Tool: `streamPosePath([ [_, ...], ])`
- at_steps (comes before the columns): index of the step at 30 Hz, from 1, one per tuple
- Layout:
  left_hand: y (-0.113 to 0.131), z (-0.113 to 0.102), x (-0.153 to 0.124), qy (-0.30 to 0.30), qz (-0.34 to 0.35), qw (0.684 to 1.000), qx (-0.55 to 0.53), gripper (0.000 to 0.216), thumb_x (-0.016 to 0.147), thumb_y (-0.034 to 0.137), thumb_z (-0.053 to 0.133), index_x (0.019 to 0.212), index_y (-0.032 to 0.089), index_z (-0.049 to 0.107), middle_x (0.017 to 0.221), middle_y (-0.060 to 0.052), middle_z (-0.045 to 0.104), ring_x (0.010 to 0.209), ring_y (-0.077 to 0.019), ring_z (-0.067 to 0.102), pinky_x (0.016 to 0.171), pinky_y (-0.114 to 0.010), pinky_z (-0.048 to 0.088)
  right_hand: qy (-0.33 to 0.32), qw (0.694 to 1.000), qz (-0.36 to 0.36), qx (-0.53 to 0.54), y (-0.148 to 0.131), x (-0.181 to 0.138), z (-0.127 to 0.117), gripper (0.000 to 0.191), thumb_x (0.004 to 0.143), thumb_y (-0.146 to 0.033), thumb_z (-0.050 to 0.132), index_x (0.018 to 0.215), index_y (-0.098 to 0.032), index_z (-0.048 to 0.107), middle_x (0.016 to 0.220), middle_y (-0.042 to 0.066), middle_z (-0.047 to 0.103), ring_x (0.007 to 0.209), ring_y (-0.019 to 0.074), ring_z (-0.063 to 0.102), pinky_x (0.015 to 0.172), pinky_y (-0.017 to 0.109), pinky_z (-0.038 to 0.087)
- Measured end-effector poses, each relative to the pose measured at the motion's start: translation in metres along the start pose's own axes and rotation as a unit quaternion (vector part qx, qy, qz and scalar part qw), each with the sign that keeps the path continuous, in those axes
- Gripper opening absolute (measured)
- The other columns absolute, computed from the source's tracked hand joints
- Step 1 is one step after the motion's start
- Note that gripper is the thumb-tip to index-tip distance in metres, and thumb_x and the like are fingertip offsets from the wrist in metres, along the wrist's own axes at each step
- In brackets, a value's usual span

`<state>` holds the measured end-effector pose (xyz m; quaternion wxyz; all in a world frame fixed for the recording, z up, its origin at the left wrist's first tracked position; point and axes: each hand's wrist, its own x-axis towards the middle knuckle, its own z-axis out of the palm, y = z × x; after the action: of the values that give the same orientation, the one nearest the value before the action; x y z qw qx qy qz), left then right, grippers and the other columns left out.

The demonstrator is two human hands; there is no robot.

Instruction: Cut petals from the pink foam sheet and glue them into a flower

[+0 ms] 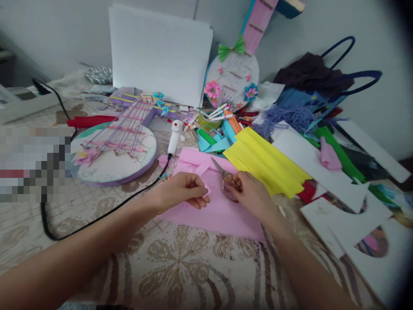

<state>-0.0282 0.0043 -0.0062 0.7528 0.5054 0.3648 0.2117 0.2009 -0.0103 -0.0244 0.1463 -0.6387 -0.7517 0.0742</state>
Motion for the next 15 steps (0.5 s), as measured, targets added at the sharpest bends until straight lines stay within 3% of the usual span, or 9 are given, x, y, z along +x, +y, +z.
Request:
streamPosePath([
  [4,0.003,-0.002,0.000,0.006,-0.008,1.000,-0.008,0.019,0.073,0.027,0.064,0.072,0.011,0.055,0.069,-0.004,0.067,0.058,-0.0094,0.061,0.060,-0.024,0.049,0.014,1.000,0.021,-0.001,-0.005,-0.001,0.000,0.020,0.082,-0.036,0.051,0.073,-0.019,0.048,0.071,0.005,0.055,0.062,0.0178,0.050,0.053,0.028,0.031],
  [7,0.006,-0.004,0.000,0.016,-0.005,1.000,-0.012,0.017,0.073,0.025,0.064,0.072,0.011,0.054,0.069,-0.003,0.066,0.058,-0.0093,0.061,0.060,-0.025,0.049,0.031,0.992,0.041,0.116,-0.012,-0.003,-0.007,0.016,0.084,-0.035,0.048,0.081,-0.019,0.046,0.070,0.002,0.054,0.058,0.0152,0.049,0.053,0.027,0.034],
  [11,0.007,-0.007,0.000,0.023,0.012,0.999,-0.018,0.016,0.074,0.024,0.063,0.073,0.011,0.055,0.071,-0.003,0.066,0.059,-0.0090,0.060,0.061,-0.024,0.048,-0.014,0.941,0.012,0.337,-0.024,-0.009,-0.013,0.016,0.087,-0.035,0.044,0.092,-0.020,0.042,0.074,0.000,0.049,0.059,0.0125,0.047,0.053,0.024,0.037],
  [15,0.007,-0.009,0.000,0.031,0.018,0.999,-0.031,0.016,0.074,0.025,0.063,0.073,0.011,0.056,0.070,-0.003,0.065,0.059,-0.0084,0.059,0.061,-0.024,0.047,-0.098,0.925,-0.034,0.365,-0.036,-0.020,-0.010,0.019,0.085,-0.036,0.049,0.093,-0.021,0.040,0.076,-0.001,0.044,0.064,0.0133,0.043,0.057,0.025,0.037],
])
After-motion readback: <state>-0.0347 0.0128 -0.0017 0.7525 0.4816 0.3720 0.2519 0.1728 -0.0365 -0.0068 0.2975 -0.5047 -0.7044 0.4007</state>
